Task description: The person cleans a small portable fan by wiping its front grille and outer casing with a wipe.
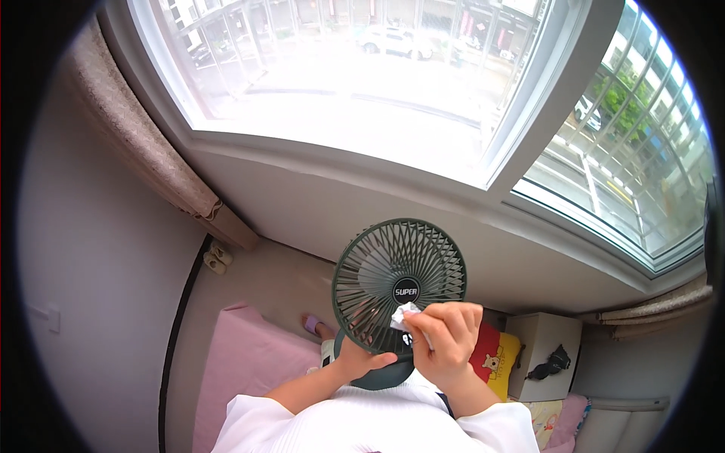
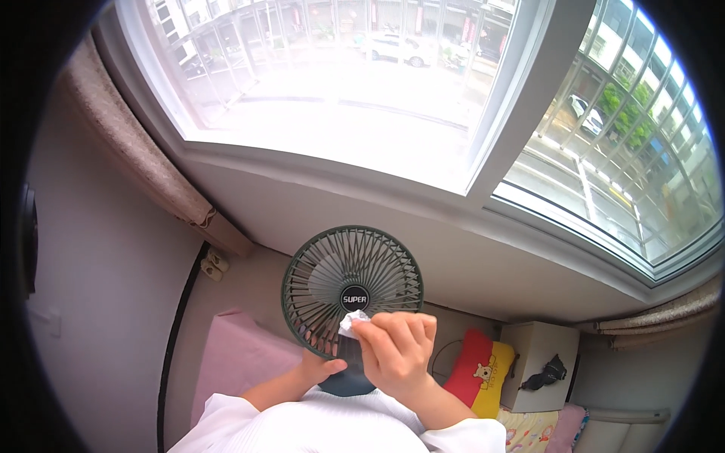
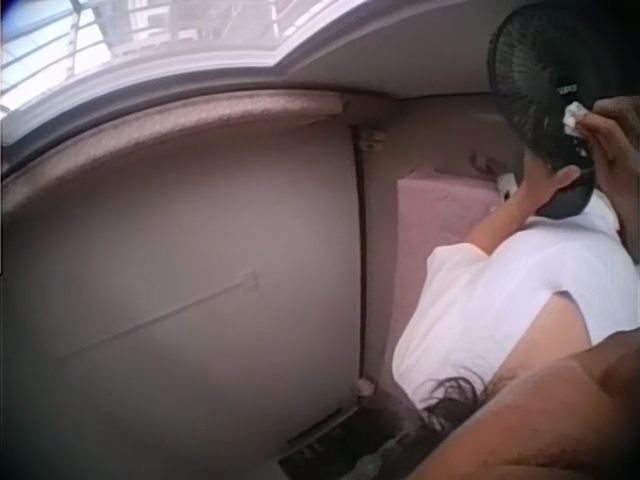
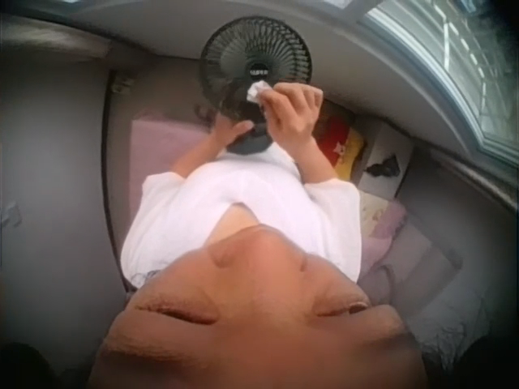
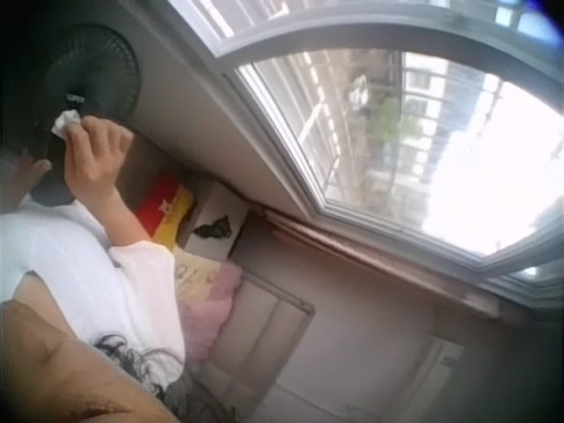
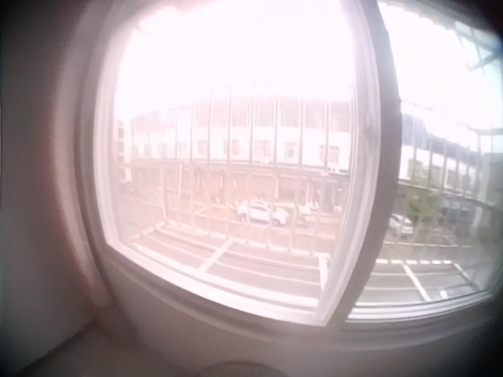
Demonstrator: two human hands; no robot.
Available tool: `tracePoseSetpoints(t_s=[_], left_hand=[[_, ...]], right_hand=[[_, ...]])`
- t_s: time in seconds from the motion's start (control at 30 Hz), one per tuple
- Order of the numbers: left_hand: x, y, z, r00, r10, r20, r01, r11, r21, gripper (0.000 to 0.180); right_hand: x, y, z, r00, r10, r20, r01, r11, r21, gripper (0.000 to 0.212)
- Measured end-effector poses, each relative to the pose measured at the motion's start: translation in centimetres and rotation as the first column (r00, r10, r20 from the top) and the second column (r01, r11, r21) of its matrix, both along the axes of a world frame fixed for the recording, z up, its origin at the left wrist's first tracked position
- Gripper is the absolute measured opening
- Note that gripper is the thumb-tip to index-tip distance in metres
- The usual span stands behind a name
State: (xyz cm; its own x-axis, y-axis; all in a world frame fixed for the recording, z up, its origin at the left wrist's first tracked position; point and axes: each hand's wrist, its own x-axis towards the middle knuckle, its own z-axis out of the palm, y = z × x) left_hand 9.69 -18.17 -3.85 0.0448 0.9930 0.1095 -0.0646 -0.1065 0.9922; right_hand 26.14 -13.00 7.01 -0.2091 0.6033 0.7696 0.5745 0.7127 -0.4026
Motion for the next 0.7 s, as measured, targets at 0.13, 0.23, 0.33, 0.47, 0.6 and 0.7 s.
tracePoseSetpoints(t_s=[0.13,0.23,0.33,0.47,0.6,0.7], left_hand=[[-0.9,0.7,-0.8,0.985,0.051,0.167,-0.046,0.998,-0.032,0.068],[-0.5,1.6,-0.9,0.98,0.081,0.18,-0.08,0.997,-0.011,0.064],[0.2,2.3,-0.3,0.989,0.054,0.14,-0.055,0.999,0.001,0.071],[0.3,3.0,-1.2,0.999,0.028,-0.04,-0.024,0.996,0.085,0.085],[0.5,4.3,-0.3,0.994,0.073,0.076,-0.083,0.988,0.132,0.08],[0.6,4.6,0.3,0.992,0.093,0.086,-0.106,0.983,0.15,0.077]], right_hand=[[0.3,-0.9,-1.7,0.997,0.067,0.033,-0.065,0.995,-0.076,0.022],[0.7,0.1,-1.8,0.998,0.043,0.046,-0.04,0.997,-0.069,0.02],[0.7,1.7,-0.4,1.0,0.006,0.023,-0.005,0.999,-0.039,0.017],[0.7,1.9,-0.2,1.0,-0.009,0.013,0.009,1.0,0.007,0.018],[1.7,1.3,-0.8,0.997,0.029,0.066,-0.03,0.999,0.022,0.023],[1.8,2.0,0.1,0.997,0.032,0.068,-0.035,0.999,0.036,0.021]])
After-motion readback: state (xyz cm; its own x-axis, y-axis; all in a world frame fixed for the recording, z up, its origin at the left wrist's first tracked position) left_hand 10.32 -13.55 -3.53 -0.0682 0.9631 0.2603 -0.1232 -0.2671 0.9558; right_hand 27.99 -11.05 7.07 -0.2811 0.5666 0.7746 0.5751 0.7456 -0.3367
